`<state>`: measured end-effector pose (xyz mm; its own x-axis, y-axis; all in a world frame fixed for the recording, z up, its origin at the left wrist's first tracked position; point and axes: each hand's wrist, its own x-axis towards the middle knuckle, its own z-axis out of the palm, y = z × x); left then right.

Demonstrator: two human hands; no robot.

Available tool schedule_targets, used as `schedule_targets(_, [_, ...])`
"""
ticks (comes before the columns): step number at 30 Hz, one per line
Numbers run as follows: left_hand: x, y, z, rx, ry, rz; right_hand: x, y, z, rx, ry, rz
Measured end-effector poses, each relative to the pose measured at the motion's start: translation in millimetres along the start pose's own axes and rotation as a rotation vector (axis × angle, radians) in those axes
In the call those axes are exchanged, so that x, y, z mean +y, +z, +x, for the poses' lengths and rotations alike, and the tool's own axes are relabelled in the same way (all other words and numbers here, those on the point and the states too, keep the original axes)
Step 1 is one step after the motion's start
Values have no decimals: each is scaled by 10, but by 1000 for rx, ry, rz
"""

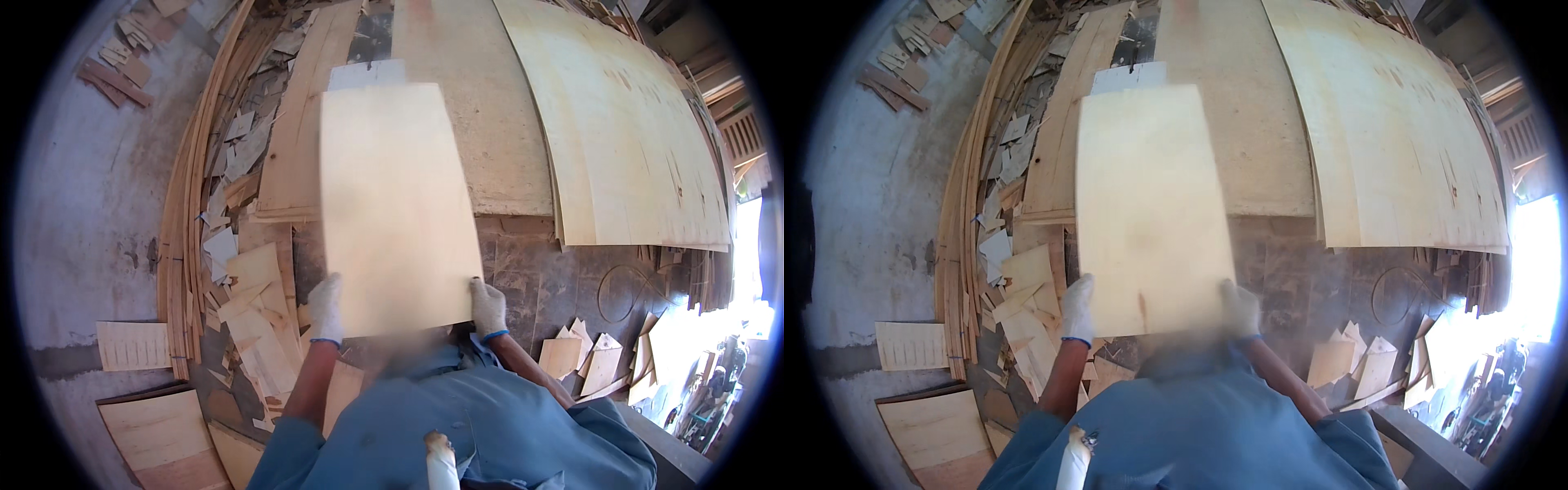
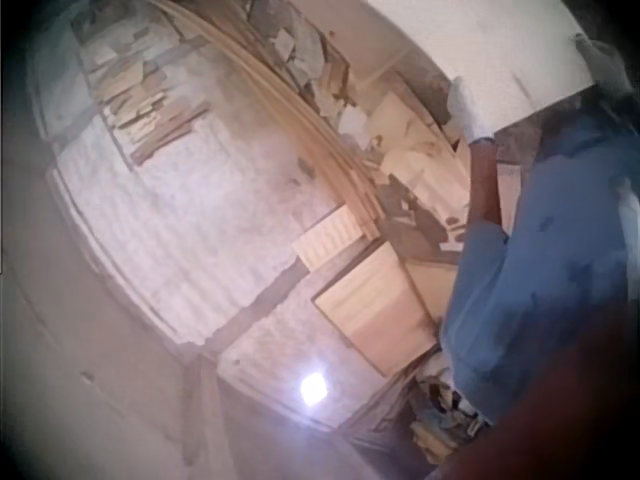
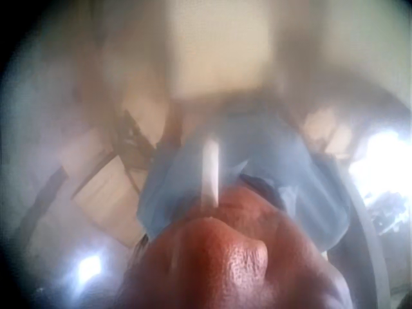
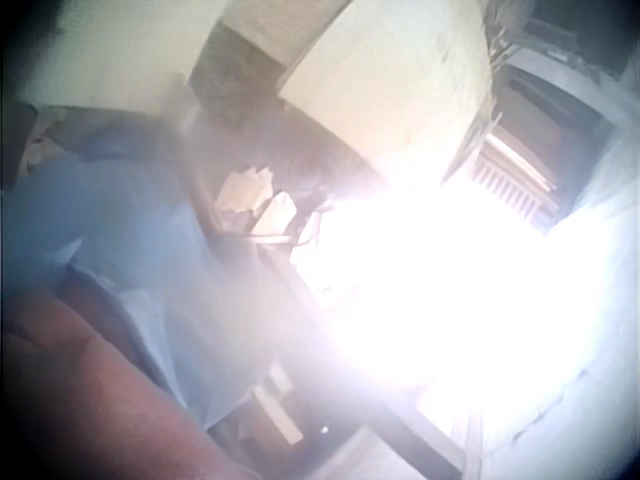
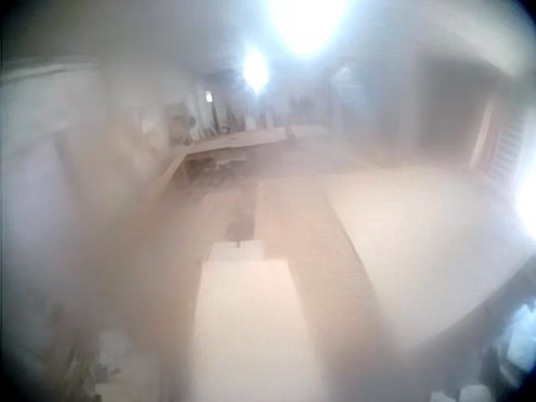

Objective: The person sands a rectangular wooden board by hand on a workbench, repeatedly flipping and repositioning it to smooth different edges and surfaces. The person then places a smaller reddish board on the larger board and marks its outline with a red pencil.

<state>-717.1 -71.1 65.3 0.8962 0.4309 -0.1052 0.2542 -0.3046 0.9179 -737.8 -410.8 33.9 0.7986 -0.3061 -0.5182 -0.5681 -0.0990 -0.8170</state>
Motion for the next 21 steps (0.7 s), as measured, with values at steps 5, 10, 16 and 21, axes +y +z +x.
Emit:
schedule_targets(5, [106, -620, 468, -101, -328, -456, -181, 831, 69, -106, -266, 25])
schedule_targets(10, [-95, -891, 1138, -208, -507, -510, -504, 1458, 235, -211, -120, -65])
schedule_targets(16, [-365, -1118, 1468, -305, -514, -409, -509, 1747, 174, -146, -520, -263])
schedule_targets(21, [-277, -1169, 1744, -264, -538, -463, -241, 2200, 317, -20, -276, -192])
